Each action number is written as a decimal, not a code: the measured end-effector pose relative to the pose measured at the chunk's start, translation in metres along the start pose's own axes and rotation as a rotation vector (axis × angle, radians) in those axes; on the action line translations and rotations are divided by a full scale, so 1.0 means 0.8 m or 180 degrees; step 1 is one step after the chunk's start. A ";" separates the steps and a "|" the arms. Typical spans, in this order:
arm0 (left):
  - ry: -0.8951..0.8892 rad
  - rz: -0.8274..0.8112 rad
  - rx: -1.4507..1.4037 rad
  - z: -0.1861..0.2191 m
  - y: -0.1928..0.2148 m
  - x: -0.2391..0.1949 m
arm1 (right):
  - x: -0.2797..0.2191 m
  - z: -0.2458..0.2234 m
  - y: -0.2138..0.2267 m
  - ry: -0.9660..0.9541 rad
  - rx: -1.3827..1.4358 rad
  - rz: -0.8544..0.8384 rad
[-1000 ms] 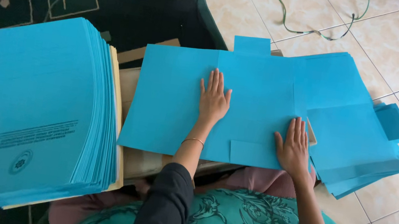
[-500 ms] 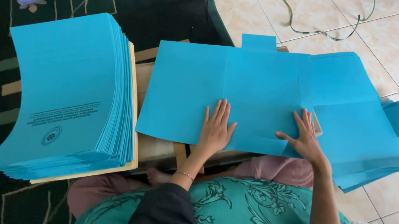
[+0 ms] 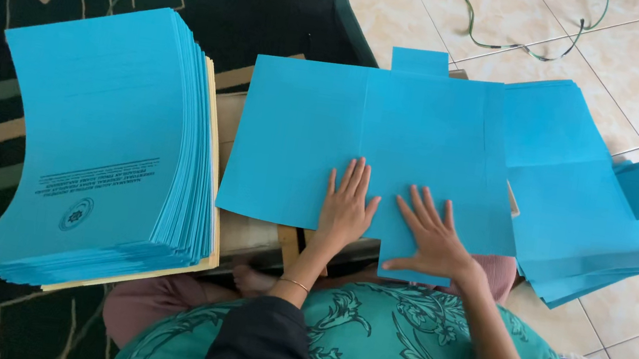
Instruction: The person sits on the floor and repeatedly folds blue paper sheets in half using both hands. They smooth the creases and place the folded sheets onto a stack on the right side of the frame.
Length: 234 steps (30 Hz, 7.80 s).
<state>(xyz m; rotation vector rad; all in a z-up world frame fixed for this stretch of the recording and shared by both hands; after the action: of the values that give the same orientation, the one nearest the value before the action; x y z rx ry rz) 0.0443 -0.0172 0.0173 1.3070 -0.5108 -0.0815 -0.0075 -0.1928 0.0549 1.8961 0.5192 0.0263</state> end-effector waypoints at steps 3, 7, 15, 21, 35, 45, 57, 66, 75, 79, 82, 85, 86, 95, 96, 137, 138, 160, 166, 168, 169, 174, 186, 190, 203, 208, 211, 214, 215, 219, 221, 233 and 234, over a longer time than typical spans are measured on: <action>0.0000 0.0017 0.0016 0.002 0.009 0.000 | 0.015 -0.038 -0.021 0.0590 -0.0420 0.0769; 0.0013 0.0006 -0.0011 -0.001 0.006 0.002 | 0.021 -0.044 -0.033 0.0905 -0.0843 0.1588; 0.0043 0.0025 0.0009 -0.001 -0.001 0.000 | 0.010 -0.042 -0.017 0.0808 -0.0184 0.1440; -0.0004 -0.0028 -0.0107 -0.002 0.003 -0.001 | 0.000 0.007 0.027 -0.0270 0.0199 0.1361; 0.0005 0.0103 -0.0171 -0.002 0.007 0.000 | -0.036 0.190 0.040 -0.2309 0.0795 0.1943; 0.0002 0.0172 -0.0159 -0.002 0.006 0.000 | -0.044 0.188 0.085 -0.1966 0.0473 0.2073; -0.0176 -0.0031 0.0171 0.003 -0.002 0.005 | -0.049 0.225 0.089 -0.1848 0.2135 0.2119; -0.0839 -0.0363 0.0828 0.053 0.012 0.084 | -0.089 0.267 0.084 -0.1408 0.4784 0.3547; -0.1388 -0.0590 0.0402 0.161 -0.051 0.163 | -0.139 0.372 0.016 -0.2746 0.5117 0.4729; -0.1450 -0.1270 0.0126 0.213 -0.099 0.191 | -0.150 0.391 -0.002 -0.2452 0.5490 0.4959; -0.1507 -0.1073 0.0219 0.254 -0.138 0.210 | -0.159 0.407 -0.029 -0.2933 0.5748 0.5161; -0.1427 -0.0646 0.0180 0.295 -0.166 0.234 | -0.156 0.468 -0.103 -0.3026 0.6072 0.5484; -0.1381 -0.0743 0.0226 0.309 -0.175 0.240 | -0.159 0.513 -0.146 -0.2267 0.5975 0.5752; -0.1400 -0.3007 0.1489 0.386 -0.279 0.234 | -0.148 0.685 -0.332 -0.2158 0.5956 0.6333; -0.1456 -0.3178 0.1626 0.389 -0.295 0.226 | -0.146 0.685 -0.336 -0.2282 0.5886 0.6370; 0.0791 -0.0121 0.0019 -0.005 0.003 0.078 | 0.008 0.084 0.101 -0.1991 0.1112 0.1901; 0.0815 -0.0236 -0.0003 -0.006 -0.002 0.078 | 0.002 0.071 0.118 -0.2007 0.1284 0.1818; 0.0298 0.0187 -0.3403 -0.033 0.302 0.025 | 0.019 -0.193 0.135 0.0885 0.2517 0.0840; 0.1076 0.0379 -0.3271 -0.119 0.322 -0.018 | 0.058 -0.182 0.056 0.0597 0.1541 0.0727; 0.1459 0.0113 -0.2010 -0.147 0.320 -0.033 | 0.068 -0.173 0.037 0.0420 0.1081 0.0695; 0.1469 0.0113 -0.2007 -0.148 0.319 -0.033 | 0.071 -0.169 0.032 0.0426 0.1083 0.0687; 0.2001 -0.0541 -0.0508 -0.162 0.277 -0.029 | 0.086 -0.144 0.010 0.0412 0.0576 0.0823; 0.1876 -0.0496 0.1509 -0.185 0.152 -0.025 | 0.090 -0.128 -0.007 0.0507 0.0295 0.0972; 0.1677 -0.0540 0.1580 -0.168 0.138 -0.006 | 0.090 -0.115 -0.005 0.0539 0.0270 0.0964; 0.0046 0.0222 0.0344 -0.036 -0.044 0.098 | 0.093 -0.027 -0.002 -0.0232 0.0111 0.2108; 0.0181 0.0428 0.0372 -0.053 -0.076 0.162 | 0.096 -0.027 -0.003 -0.0200 0.0127 0.2064; 0.0277 0.0549 0.0549 -0.065 -0.110 0.204 | 0.099 -0.022 -0.007 -0.0285 0.0160 0.1953; 0.0401 0.0658 0.0615 -0.072 -0.124 0.230 | 0.099 -0.024 -0.008 -0.0312 0.0191 0.1859; 0.0438 0.0728 0.0619 -0.073 -0.121 0.236 | 0.100 -0.024 -0.008 -0.0309 0.0196 0.1836; 0.0449 0.0836 0.0445 -0.078 -0.113 0.239 | 0.102 -0.025 -0.009 -0.0253 0.0052 0.1825; 0.0453 0.0811 0.0489 -0.079 -0.115 0.240 | 0.114 -0.013 -0.004 -0.0294 0.0088 0.1658; 0.0577 0.0647 0.0562 -0.078 -0.119 0.237 | 0.233 0.055 0.042 -0.0485 0.0178 0.1588; 0.0559 0.0545 0.0540 -0.078 -0.124 0.238 | 0.238 0.057 0.043 -0.0475 0.0219 0.1647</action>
<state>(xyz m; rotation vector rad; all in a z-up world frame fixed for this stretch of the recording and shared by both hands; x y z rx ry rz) 0.2605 -0.0527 -0.0266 1.4151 -0.4848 0.2215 0.1878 -0.1734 0.0251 2.0354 -0.0814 0.2058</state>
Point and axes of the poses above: each hand's wrist, its own x-axis towards the middle knuckle, its own y-axis out of the back of the hand, z = x × y, the point moved 5 cm from there along x, towards the middle knuckle, and after that the axes turned 12 degrees about x, right-handed, at the moved point
